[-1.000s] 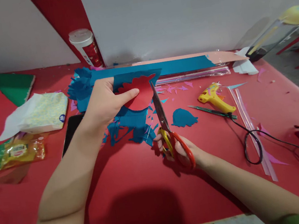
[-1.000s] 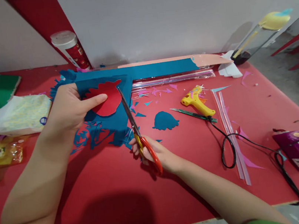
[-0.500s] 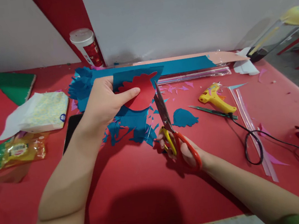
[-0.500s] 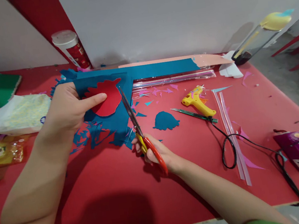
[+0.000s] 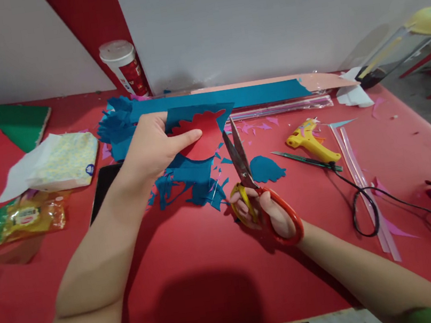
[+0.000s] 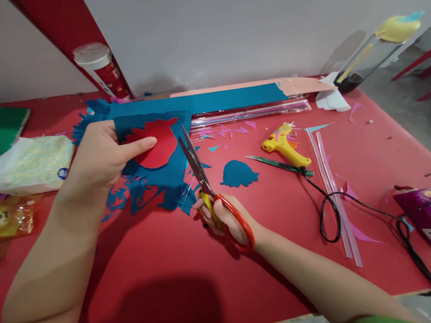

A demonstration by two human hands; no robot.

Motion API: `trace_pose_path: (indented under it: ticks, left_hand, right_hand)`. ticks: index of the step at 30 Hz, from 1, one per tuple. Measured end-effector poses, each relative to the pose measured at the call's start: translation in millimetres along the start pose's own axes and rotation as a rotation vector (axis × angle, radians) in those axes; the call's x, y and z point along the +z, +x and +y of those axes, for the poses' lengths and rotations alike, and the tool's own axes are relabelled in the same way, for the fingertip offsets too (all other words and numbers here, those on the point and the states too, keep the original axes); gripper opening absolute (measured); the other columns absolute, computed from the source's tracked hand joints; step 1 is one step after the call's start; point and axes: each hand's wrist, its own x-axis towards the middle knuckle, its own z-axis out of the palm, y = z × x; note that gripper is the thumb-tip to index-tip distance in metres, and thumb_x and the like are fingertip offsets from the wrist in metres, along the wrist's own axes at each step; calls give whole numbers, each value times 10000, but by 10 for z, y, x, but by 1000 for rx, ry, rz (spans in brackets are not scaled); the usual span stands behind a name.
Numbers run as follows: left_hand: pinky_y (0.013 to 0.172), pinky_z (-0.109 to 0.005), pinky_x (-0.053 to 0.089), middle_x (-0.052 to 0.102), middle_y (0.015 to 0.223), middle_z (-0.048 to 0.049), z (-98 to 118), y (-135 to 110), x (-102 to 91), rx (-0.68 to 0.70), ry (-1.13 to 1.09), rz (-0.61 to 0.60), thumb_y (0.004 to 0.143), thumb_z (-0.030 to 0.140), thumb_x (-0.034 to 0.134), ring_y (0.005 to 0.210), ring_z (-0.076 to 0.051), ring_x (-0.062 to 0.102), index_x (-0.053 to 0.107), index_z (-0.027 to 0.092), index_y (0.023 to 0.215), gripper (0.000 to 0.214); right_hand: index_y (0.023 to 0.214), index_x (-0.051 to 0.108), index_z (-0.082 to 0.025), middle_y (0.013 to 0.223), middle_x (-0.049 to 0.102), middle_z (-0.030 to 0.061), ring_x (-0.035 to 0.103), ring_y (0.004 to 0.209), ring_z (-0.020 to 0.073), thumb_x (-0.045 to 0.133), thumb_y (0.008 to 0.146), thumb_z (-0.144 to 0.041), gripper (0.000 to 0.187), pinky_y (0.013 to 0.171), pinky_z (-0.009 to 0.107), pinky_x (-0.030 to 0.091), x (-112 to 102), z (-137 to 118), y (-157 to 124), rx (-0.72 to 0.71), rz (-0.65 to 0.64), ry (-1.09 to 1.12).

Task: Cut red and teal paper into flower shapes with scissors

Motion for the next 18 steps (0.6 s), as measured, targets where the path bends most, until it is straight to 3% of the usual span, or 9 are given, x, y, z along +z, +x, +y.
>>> trace_pose_path:
  ticks: [5, 9, 18]
  left_hand:
    - [647, -295, 515, 684, 780, -14, -8, -3, 9, 19, 47, -44, 608, 248, 715, 756, -203, 628, 671, 163, 750, 172]
    - [639, -295, 501, 676, 772, -16, 4, -10, 24, -1, 84, -34, 597, 246, 724, 746, -200, 617, 664, 157, 739, 178]
    - [590, -269, 471, 656, 754, -17, -15, -17, 45, -40, 73, -20, 602, 252, 719, 671, -157, 595, 650, 136, 756, 205]
  right_hand:
    - [877, 596, -155, 594, 420, -32, 370, 390, 54, 413, 777, -666, 553, 412, 227, 405, 53, -29, -37, -7, 48, -53]
    - [804, 570, -145, 576, 445, -25, 400, 393, 65, 439, 726, -707, 583, 377, 224, 407, 78, -84, -62, 32, 80, -121]
    - [608, 480, -155, 513, 418, -23, 368, 382, 54, 428, 740, -697, 561, 325, 177, 288, 103, -130, -63, 5, 130, -235]
